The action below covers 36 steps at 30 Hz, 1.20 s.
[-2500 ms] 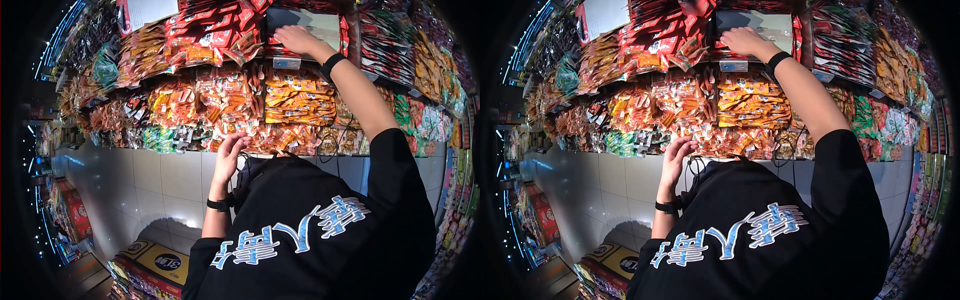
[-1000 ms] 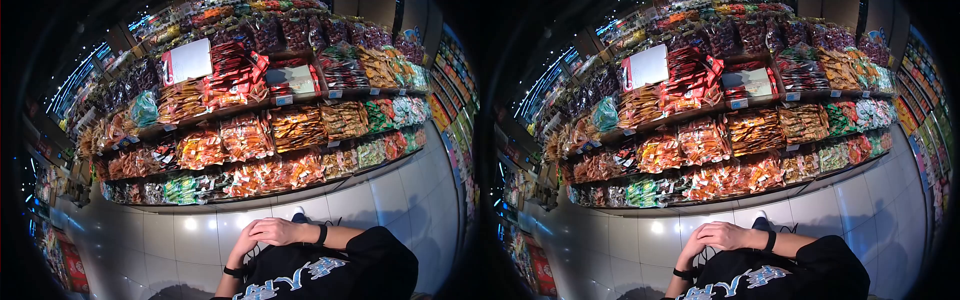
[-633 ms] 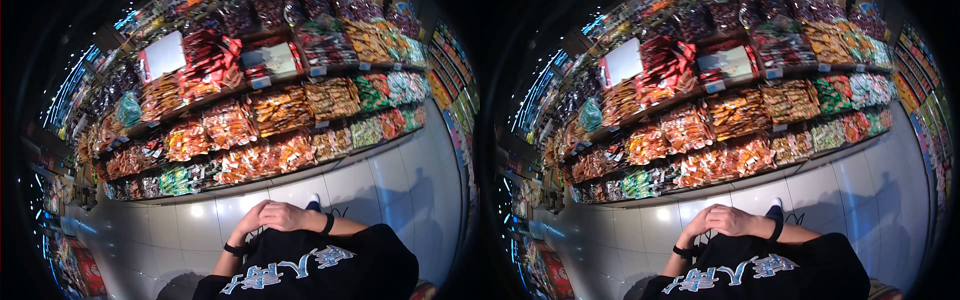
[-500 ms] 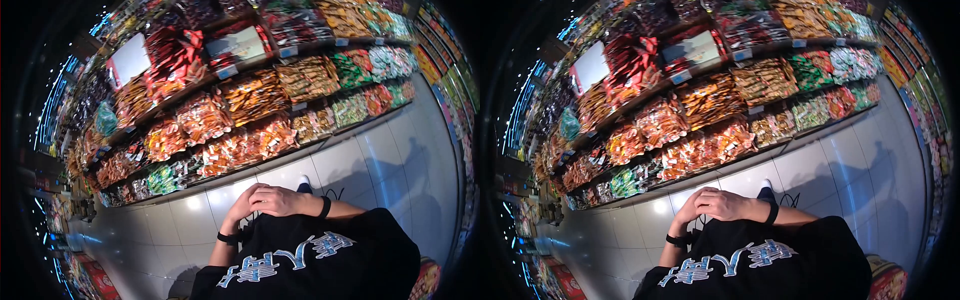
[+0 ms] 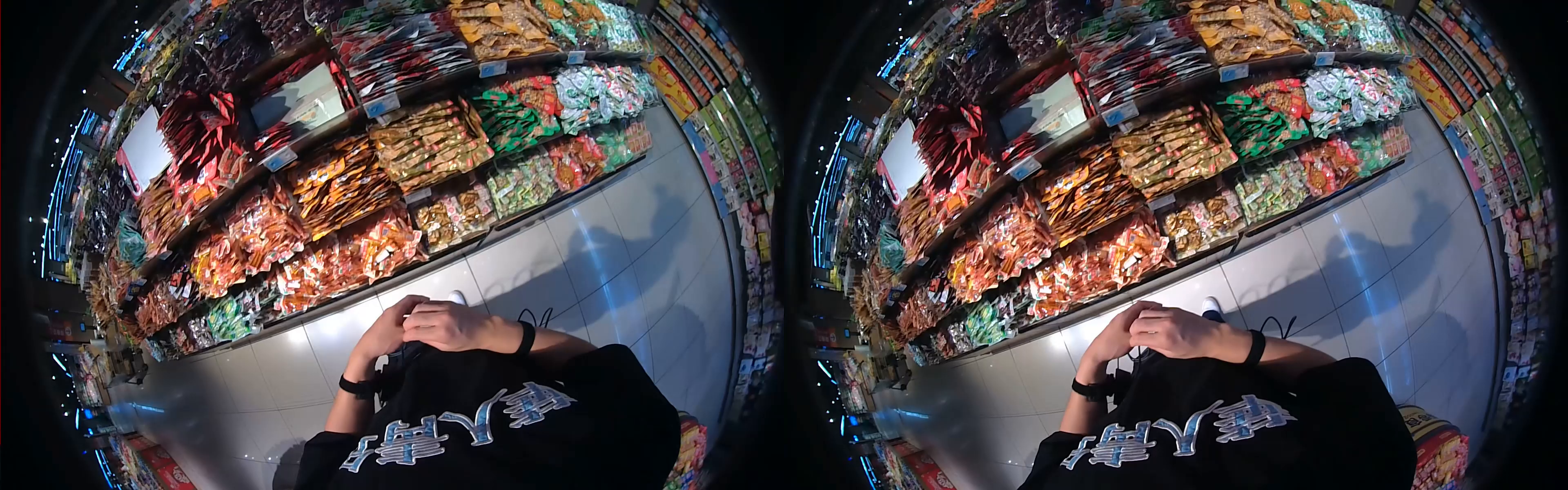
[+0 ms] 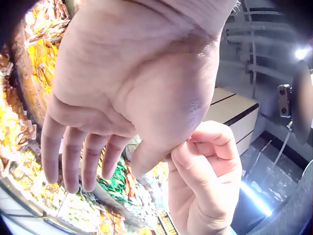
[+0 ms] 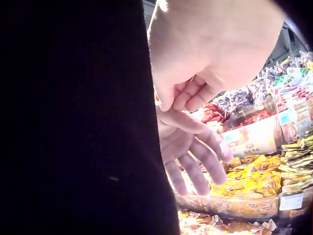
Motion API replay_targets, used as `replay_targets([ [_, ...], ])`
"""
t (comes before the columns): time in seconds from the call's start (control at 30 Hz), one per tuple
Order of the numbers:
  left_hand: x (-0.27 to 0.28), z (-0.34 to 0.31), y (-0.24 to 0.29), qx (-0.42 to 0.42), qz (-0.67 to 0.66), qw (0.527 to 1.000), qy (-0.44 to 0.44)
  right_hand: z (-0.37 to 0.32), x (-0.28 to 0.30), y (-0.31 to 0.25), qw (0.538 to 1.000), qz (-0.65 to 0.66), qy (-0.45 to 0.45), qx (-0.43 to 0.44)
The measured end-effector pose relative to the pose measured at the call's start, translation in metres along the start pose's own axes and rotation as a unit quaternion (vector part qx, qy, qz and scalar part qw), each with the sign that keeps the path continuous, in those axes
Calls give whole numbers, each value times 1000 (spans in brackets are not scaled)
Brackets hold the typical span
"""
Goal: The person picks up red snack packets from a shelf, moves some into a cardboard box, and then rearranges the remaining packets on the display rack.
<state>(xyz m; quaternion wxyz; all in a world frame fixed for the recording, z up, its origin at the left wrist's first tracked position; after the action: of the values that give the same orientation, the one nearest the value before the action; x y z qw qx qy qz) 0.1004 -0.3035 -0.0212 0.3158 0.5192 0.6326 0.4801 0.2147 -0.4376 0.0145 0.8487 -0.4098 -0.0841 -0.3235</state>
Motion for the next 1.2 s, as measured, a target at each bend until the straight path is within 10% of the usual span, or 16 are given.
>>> replay_targets([
  [0.67,58,35,29,-79,40,996,-16,84,-3,40,990,81,-113,-8],
  [1.03,269,-5,-38,-43,27,997,58,252,-145,89,982,61,-180,8],
  [1.2,346,-21,-61,-16,3,998,66,388,-127,112,993,-97,-42,-49],
])
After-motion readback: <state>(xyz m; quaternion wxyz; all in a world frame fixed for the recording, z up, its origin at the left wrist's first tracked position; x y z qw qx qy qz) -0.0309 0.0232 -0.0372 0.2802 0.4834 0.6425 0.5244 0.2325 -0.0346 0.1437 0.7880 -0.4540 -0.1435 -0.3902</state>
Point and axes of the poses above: each hand's wrist, its own z-axis towards the middle knuckle, its own x-axis out of the back of the hand, y = z × x, the point moved 2 cm from there along z, towards the middle knuckle, and after that the axes turned 14 degrees about y, right-handed, at the moved point
